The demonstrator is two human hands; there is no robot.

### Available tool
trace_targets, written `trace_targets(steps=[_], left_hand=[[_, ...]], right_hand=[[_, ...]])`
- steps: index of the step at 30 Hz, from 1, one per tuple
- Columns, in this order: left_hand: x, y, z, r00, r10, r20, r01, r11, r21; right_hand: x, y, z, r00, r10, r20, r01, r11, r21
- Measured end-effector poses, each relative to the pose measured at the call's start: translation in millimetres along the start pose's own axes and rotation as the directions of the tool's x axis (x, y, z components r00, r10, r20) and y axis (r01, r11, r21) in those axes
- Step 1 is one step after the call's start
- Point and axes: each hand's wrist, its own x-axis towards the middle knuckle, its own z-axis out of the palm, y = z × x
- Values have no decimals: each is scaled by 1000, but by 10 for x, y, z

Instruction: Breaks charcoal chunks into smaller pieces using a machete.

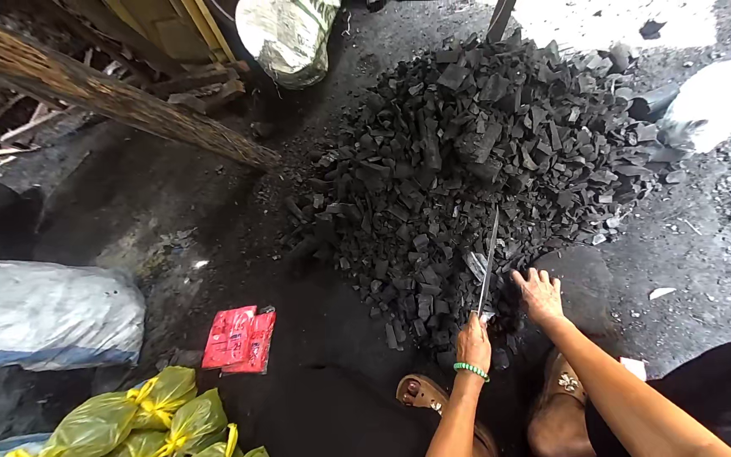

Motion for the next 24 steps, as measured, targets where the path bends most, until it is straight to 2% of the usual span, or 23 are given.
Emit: trace_targets(steps=[2, 5, 8, 11, 13, 14, 15, 17, 18, 19, 20, 21, 22, 23, 24], left_hand=[[7, 12, 5, 1000, 3, 4, -3, 1000, 9], [8, 31, 34, 999, 3, 42, -6, 999, 53], [24, 103, 82, 991, 13, 136, -30, 992, 119], [48, 303, 61, 978, 41, 205, -76, 983, 167], [0, 465, 19, 978, 149, 144, -169, 977, 133], [-47, 535, 10, 968, 245, 57, -250, 964, 91], [-87, 584, 31, 925, 370, -88, -368, 929, 40], [-74, 654, 129, 712, 564, -419, -619, 785, 5], [-46, 670, 179, 625, 594, -507, -684, 729, 11], [-27, 648, 233, 611, 597, -519, -695, 719, 10], [-23, 591, 278, 680, 580, -449, -646, 764, 9], [-41, 528, 281, 824, 503, -263, -517, 856, 19], [-34, 489, 254, 948, 316, 33, -318, 945, 75], [24, 456, 258, 956, 114, 270, -164, 972, 170], [71, 439, 283, 926, -1, 377, -90, 970, 225]], right_hand=[[-19, 23, -79, 999, 30, -40, -24, 989, 143], [-19, 192, -233, 969, 129, -211, -65, 956, 285], [-19, 429, -315, 963, 166, -210, -116, 967, 228], [-62, 562, -322, 966, 130, -225, -87, 978, 191], [-100, 558, -285, 951, 129, -281, -73, 977, 202], [-123, 543, -260, 943, 133, -305, -69, 975, 211], [-136, 532, -227, 936, 137, -324, -68, 974, 215], [-139, 534, -144, 925, 129, -358, -59, 978, 201], [-142, 541, -109, 923, 123, -365, -54, 980, 194], [-152, 547, -88, 922, 112, -370, -44, 981, 188], [-157, 553, -91, 925, 100, -366, -35, 983, 182], [-155, 561, -107, 933, 91, -348, -28, 983, 182], [-159, 565, -114, 940, 86, -330, -26, 983, 183], [-170, 566, -108, 943, 86, -322, -31, 984, 174], [-181, 562, -105, 944, 95, -315, -41, 984, 172]])
